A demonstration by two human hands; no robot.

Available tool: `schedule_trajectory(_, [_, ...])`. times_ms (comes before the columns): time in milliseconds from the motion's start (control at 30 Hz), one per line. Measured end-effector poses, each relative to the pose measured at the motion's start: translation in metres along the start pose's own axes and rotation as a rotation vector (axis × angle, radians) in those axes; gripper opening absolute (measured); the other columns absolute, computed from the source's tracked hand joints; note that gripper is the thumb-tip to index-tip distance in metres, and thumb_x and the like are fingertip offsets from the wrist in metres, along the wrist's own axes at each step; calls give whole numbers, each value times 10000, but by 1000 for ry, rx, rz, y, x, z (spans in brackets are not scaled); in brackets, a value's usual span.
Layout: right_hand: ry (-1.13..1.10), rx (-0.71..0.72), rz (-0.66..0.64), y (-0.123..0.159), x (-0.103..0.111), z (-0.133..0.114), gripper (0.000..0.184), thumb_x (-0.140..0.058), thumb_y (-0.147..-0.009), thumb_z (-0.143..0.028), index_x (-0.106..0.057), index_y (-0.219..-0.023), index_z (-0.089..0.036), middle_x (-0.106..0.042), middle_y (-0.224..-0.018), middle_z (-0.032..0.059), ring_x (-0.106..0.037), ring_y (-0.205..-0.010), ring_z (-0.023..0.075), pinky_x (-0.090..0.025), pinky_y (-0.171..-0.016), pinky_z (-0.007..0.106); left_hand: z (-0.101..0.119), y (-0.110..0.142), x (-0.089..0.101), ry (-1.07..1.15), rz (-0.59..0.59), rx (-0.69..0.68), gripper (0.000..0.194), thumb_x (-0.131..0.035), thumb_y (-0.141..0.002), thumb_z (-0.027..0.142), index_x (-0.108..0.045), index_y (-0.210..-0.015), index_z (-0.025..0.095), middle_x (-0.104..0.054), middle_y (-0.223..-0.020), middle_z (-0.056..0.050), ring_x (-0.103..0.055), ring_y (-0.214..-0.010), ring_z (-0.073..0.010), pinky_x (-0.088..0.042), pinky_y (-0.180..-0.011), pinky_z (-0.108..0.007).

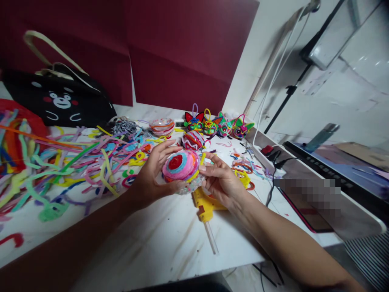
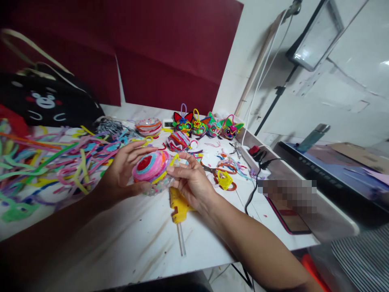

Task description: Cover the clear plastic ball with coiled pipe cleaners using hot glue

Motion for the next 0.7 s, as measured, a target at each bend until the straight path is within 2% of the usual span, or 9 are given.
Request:
schedule_trajectory(167, [4, 26, 11, -3, 4, -1, 673, -870, -570, -85, -503, -1115, -230, -724, -711, -56, -705, -565, 161, -630, -523, 269, -6, -2, 1, 58, 45, 67, 916, -886, -634, 432, -395, -1380, 228, -555, -1403, -183, -502, -1357, -330, -441, -1103, -495])
schedule_trajectory(400, [4, 41, 26, -6, 6, -1, 639, -882, -559, -100, -504, -1056, -233, -717, -698, -64, -695, -561, 151, -618, -512, 250, -18, -4, 5, 46, 64, 94, 846, -840, -673, 518, -437, -1360, 233, -570, -1393, -172, -501, -1365, -344, -449, -1103, -495])
schedule_trajectory(567, [5, 61, 47, -6, 8, -2, 625, -870, -572, -95, -504, -1056, -244, -714, -704, -63, -695, -569, 155, -607, -498, 250, -18, 0, 5, 28, 71, 122, 749, -770, -746, 537, -464, -1359, 235, -541, -1437, -160, -449, -1410, -348, -463, -1095, -471])
schedule_trajectory(700, [14, 80, 58, -4, 8, -3, 649, -877, -566, -98, -494, -1067, -252, -716, -709, -65, -706, -591, 162, -610, -509, 251, -17, 4, 0, 4, 41, 169, 799, -813, -722, 469, -438, -1389, 236, -532, -1451, -160, -500, -1368, -351, -484, -1072, -462])
Point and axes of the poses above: each hand's wrist, its own y-axis away from the middle knuckle, its own x-axis out of the back of the hand, z = x × y, the point moved 7 cm from there along -y, towards the middle knuckle
